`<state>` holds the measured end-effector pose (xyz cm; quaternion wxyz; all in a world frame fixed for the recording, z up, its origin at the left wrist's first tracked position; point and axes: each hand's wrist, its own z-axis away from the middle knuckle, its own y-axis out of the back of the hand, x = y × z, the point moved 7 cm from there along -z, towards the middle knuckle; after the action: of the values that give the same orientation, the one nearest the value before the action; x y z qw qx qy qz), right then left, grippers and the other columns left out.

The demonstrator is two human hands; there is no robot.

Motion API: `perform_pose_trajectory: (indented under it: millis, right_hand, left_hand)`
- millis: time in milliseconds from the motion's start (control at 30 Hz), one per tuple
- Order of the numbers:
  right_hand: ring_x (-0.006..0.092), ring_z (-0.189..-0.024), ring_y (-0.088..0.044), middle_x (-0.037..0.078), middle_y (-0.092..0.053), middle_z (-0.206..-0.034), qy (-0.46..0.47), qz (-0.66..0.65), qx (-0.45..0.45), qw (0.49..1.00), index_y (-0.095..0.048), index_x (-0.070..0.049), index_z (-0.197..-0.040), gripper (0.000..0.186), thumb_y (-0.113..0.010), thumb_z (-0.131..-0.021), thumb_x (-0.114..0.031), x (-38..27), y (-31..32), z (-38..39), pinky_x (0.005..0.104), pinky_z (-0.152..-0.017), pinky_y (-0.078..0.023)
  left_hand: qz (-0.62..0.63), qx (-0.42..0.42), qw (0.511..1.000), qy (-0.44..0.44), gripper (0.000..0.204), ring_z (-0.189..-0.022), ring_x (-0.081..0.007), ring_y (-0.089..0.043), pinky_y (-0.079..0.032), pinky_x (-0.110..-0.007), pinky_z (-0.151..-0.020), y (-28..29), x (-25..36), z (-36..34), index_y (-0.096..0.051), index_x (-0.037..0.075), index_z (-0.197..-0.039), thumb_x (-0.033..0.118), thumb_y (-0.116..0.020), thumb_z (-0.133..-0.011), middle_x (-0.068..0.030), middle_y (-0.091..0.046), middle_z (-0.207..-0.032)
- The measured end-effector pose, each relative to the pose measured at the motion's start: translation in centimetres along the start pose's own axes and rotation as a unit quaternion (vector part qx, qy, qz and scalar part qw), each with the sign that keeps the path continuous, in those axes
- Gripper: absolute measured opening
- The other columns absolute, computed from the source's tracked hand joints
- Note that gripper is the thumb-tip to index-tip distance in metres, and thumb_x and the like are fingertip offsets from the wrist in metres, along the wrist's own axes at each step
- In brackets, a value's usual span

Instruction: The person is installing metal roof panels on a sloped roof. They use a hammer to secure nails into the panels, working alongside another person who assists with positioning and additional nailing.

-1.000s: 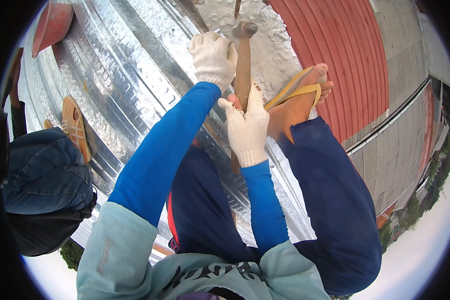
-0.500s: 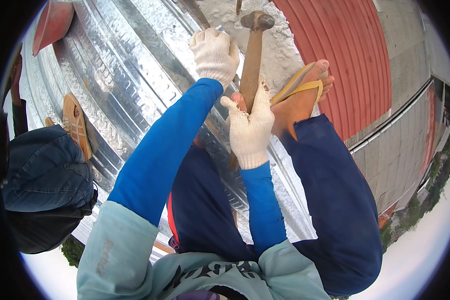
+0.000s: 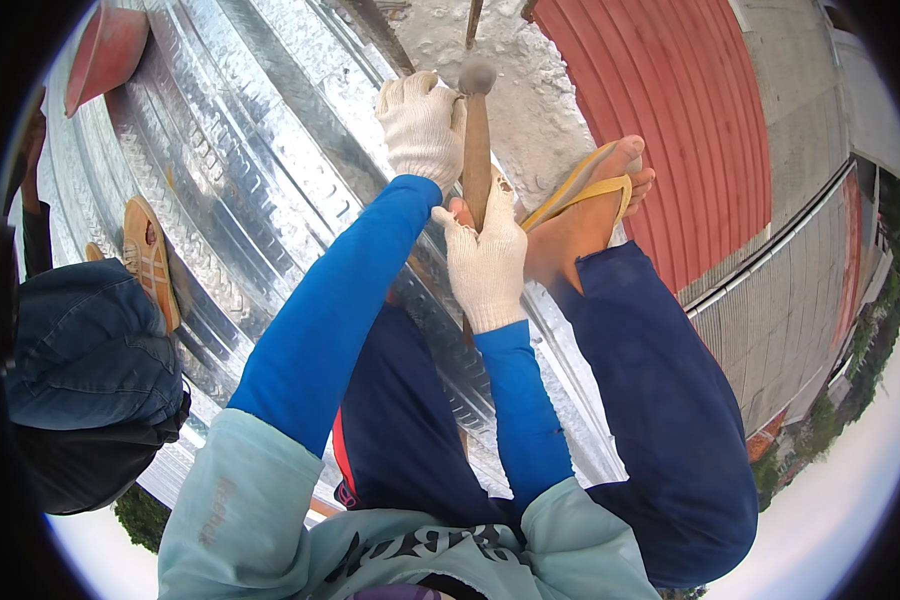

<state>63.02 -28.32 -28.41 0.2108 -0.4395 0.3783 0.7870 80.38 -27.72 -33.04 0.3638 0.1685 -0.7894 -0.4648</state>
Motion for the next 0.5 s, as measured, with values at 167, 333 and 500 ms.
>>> perform_pose_trajectory:
  millis: [167,333,500]
  right_hand:
    - [0.0063,-0.071,-0.063,0.009,-0.074,-0.103,-0.061,-0.158,0.021,0.985,-0.056,0.003,-0.158,0.057,-0.079,-0.108,-0.013,-1.7,1.5,1.3,0.0279,-0.061,-0.052]
    - [0.0073,-0.069,-0.061,0.006,-0.071,-0.099,-0.09,-0.07,-0.029,0.993,-0.06,-0.001,-0.152,0.053,-0.08,-0.104,-0.011,0.1,0.0,-0.3,0.0295,-0.061,-0.052]
    - [0.0042,-0.061,-0.058,-0.002,-0.059,-0.083,-0.114,-0.165,0.03,0.979,-0.064,-0.003,-0.131,0.03,-0.075,-0.105,-0.011,0.3,0.1,-0.7,0.0232,-0.051,-0.048]
  left_hand:
    - [0.024,0.029,0.999,-0.002,0.011,-0.111,-0.0379,-0.07,-0.047,-0.056,-0.113,0.4,0.0,0.1,-0.083,0.008,-0.089,0.019,-0.083,-0.087,-0.0124,-0.075,-0.108]
    - [0.014,0.015,1.0,-0.001,0.012,-0.112,-0.0371,-0.07,-0.047,-0.056,-0.113,0.0,0.0,0.2,-0.084,0.009,-0.09,0.02,-0.082,-0.089,-0.012,-0.077,-0.108]
    - [-0.001,0.018,1.0,-0.002,0.012,-0.111,-0.0359,-0.071,-0.048,-0.055,-0.111,0.4,0.2,0.0,-0.084,0.009,-0.089,0.02,-0.082,-0.089,-0.0113,-0.078,-0.106]
